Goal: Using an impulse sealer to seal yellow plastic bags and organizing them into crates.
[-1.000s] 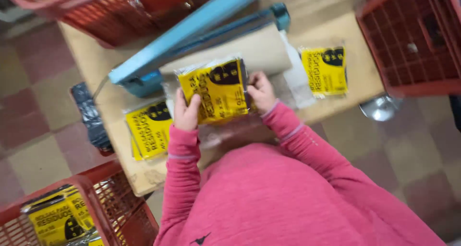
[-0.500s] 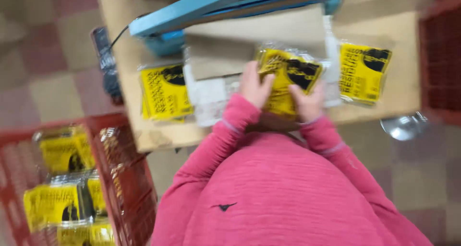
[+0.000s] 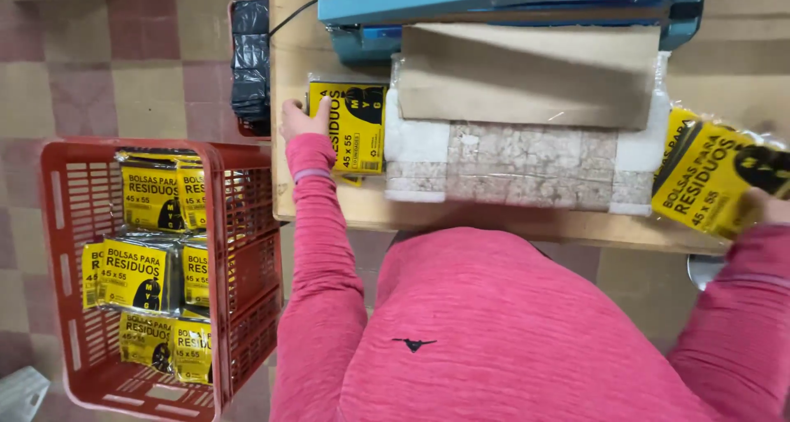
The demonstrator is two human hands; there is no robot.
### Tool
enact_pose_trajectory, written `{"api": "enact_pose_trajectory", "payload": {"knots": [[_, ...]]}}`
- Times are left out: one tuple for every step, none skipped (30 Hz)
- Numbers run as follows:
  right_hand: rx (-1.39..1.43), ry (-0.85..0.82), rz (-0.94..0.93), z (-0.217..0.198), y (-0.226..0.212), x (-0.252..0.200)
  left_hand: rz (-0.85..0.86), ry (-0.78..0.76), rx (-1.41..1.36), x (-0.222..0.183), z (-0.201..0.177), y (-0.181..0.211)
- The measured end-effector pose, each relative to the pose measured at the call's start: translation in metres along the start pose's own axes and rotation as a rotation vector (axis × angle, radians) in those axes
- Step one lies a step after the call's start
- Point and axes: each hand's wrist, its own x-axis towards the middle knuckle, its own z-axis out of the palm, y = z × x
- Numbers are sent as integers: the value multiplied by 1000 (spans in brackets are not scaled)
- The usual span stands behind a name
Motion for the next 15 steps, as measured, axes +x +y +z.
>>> {"api": "enact_pose_trajectory", "payload": {"knots": [[0,0,-4,27,-40,-23,-1,3,-3,3,0,2],[-258,202,-45,54,-80,-47,-48,-67,-65,7,-1,4],[-517,403,-89,82,-119,-71,-95,-137,-127,12,-1,6],[-518,406,-88,93,-133,-80,-94,-140,-128,12,2,3],[-467,443,-236,105,-146,-88,-93,-190,-156,13,5,-1],[-412,479,-384,117,-160,-95,-88,-241,-186,16,9,-3],[-411,486,-383,142,-197,-119,-82,-244,-190,14,11,-4],[-342,424,-631,169,-239,-141,-3,-260,-204,13,11,-5],[-265,344,-877,193,-286,-165,76,-276,-218,11,11,-7],[-264,351,-876,226,-319,-190,82,-277,-220,0,-9,4],[-204,202,-852,259,-352,-215,160,-271,-355,-11,-29,15],[-143,66,-829,290,-387,-237,248,-267,-495,-18,-45,31],[-140,85,-832,316,-414,-254,264,-270,-503,-29,-73,46],[-125,-85,-845,341,-441,-272,350,-240,-536,-40,-102,60],[-101,-259,-862,366,-467,-289,435,-209,-569,-52,-130,73]]}}
